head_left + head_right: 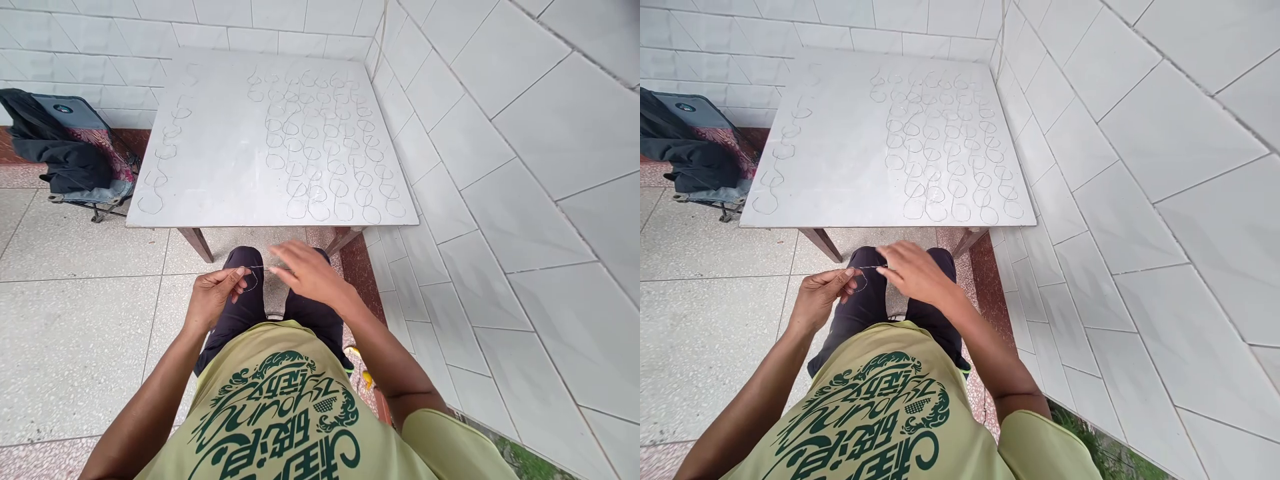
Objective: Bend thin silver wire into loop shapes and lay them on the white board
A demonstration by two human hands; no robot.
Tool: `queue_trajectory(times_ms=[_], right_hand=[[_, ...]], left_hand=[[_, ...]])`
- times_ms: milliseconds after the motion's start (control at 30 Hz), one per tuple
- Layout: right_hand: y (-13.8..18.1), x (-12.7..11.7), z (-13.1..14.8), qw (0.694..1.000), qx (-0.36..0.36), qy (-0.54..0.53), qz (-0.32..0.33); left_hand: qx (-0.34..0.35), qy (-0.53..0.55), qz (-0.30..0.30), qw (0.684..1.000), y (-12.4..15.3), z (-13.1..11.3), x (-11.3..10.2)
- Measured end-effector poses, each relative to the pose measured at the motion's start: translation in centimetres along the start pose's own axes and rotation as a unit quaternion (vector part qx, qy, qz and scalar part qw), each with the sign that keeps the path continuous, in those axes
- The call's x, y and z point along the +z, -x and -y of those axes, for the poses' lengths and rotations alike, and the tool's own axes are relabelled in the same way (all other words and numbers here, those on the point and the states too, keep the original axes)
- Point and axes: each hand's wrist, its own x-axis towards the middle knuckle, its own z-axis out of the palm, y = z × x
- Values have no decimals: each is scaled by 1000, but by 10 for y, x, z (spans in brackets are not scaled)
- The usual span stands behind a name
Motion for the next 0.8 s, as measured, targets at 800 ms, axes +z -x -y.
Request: queue_trajectory(times_ms=[800], right_hand=[[20, 65, 4, 957, 177, -228, 1]], left_hand=[[-40, 24, 25, 999, 4, 20, 4]])
